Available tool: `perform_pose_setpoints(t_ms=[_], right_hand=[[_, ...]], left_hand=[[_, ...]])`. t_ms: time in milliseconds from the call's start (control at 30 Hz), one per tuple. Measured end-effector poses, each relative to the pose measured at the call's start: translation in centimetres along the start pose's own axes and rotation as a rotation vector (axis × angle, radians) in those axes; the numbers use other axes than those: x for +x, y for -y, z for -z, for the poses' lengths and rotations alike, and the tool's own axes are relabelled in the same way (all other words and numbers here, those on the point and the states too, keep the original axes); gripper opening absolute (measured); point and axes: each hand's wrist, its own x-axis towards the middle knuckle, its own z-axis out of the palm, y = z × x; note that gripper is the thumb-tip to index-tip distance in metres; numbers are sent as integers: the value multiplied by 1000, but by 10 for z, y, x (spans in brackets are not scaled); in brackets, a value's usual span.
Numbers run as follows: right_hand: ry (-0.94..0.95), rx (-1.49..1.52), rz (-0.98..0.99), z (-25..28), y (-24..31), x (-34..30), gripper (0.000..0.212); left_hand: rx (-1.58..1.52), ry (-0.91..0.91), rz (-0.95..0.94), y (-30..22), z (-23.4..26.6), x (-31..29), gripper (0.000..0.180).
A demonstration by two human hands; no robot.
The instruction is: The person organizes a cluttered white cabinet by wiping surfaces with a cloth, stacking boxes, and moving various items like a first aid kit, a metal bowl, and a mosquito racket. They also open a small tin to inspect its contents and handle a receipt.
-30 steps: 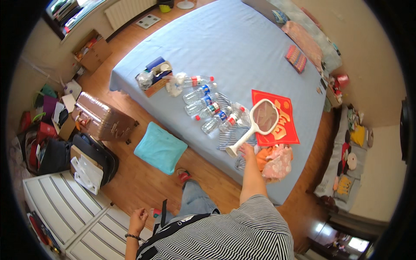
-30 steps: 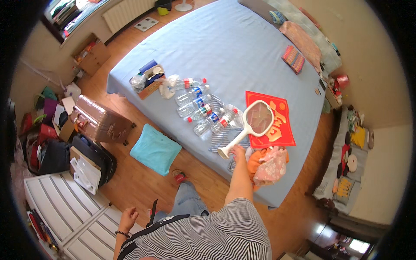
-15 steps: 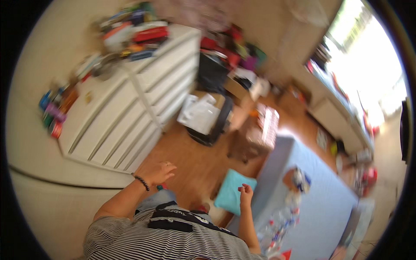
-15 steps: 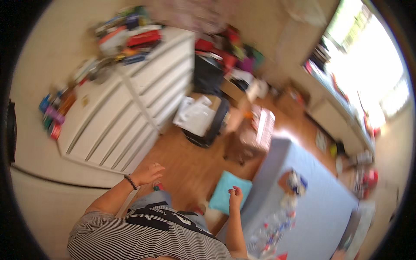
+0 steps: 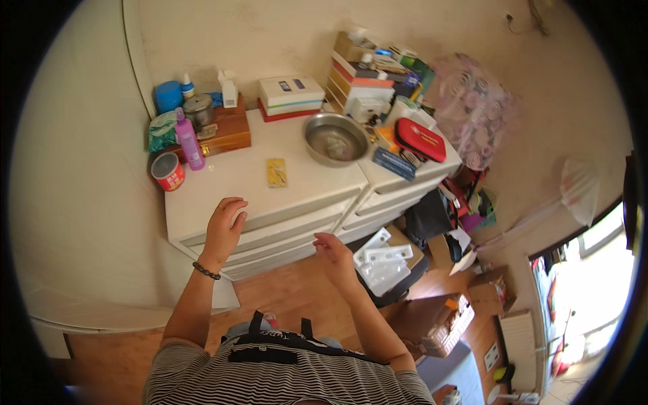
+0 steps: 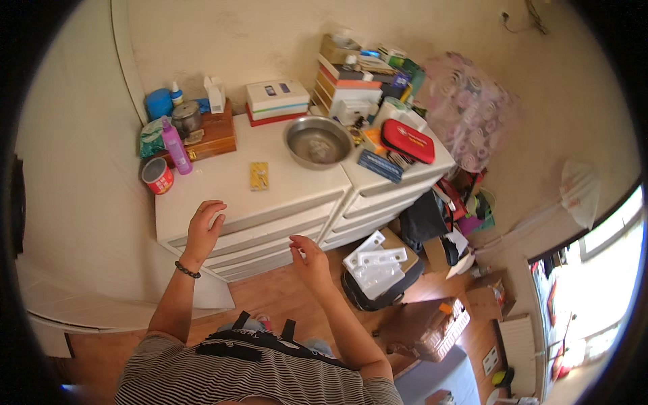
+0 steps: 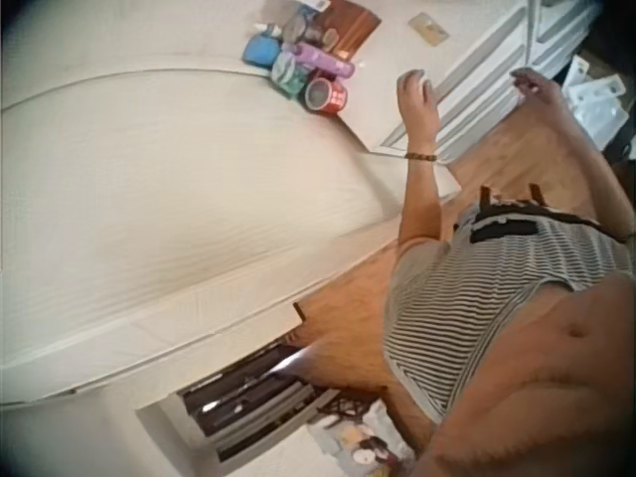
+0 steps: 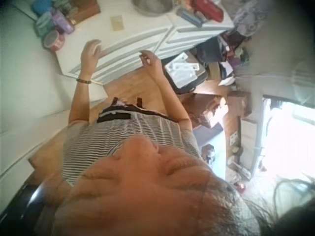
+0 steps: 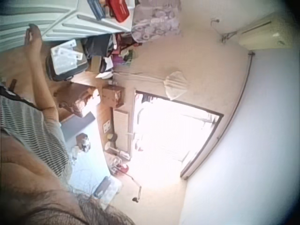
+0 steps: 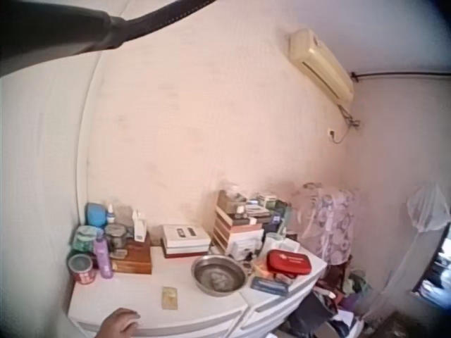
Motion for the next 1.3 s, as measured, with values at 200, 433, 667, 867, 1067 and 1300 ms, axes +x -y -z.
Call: perform_pose_setpoints(t_ms=[200, 433, 667, 867, 1067, 1300], right_hand=[[148, -91, 222, -19, 1, 100, 29], [378, -115, 563, -27, 55, 258, 37], [429, -296, 502, -158, 78, 442, 42], [427, -551, 799, -186, 49, 461, 14], [527, -478, 1046, -93, 70, 353, 14], [420, -377, 1099, -68, 74, 270, 29]], left_hand=[[105, -274, 33, 50, 9, 44, 25], [111, -415, 172, 47, 11, 59, 24], [35, -324, 290, 20, -28, 68, 23], [69, -269, 245, 17, -15, 90, 24], [-95, -341, 282, 24, -16, 128, 66], [-311, -214, 327, 27, -45, 136, 88]])
